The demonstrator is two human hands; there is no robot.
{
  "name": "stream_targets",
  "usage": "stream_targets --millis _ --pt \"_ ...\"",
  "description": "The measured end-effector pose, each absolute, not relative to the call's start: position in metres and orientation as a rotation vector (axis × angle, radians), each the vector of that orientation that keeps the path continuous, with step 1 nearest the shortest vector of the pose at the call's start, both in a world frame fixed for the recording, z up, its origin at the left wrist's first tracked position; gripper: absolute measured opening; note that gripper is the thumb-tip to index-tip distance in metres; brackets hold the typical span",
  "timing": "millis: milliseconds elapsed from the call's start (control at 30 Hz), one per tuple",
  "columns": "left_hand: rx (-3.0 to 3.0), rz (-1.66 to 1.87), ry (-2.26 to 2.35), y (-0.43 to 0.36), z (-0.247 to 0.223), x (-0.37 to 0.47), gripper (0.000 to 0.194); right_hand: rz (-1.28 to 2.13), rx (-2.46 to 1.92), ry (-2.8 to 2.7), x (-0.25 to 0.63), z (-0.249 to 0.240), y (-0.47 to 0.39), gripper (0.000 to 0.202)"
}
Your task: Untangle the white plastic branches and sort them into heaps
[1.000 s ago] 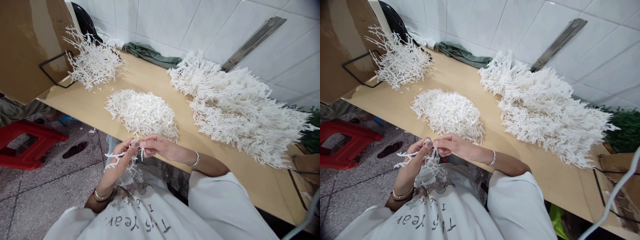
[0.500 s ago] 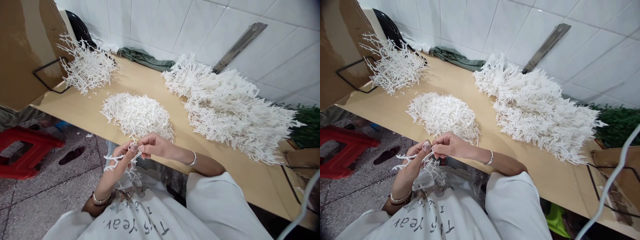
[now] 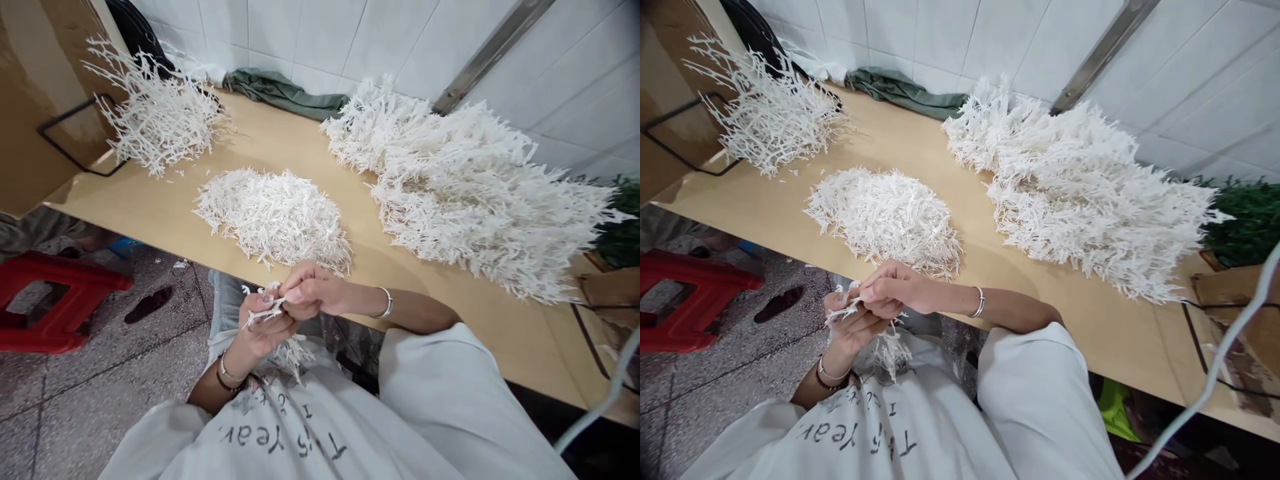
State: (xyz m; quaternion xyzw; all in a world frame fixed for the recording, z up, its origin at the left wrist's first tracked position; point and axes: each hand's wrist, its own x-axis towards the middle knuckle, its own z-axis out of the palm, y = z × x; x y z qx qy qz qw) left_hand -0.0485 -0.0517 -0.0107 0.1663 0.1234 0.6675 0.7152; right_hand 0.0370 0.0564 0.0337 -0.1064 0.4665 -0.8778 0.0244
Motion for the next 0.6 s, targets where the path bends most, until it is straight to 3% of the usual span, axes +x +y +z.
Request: stream_targets --millis 200,400,600 --pt "0.278 1.633 0.314 -0.050 -0.004 -0.053 0.061 -2.788 -0.465 1.070 0.030 0.022 0.064 0.039" --pt "0.229 1.602 0.330 -0.052 -0.005 -0.064 0.041 -2.808 -0.274 0.951 0.024 0.017 0.066 0.032" --pt "0.234 1.584 0.463 -0.051 -0.008 -0.065 0.036 -2.838 -0.263 0.988 0.022 0.018 0.067 0.031"
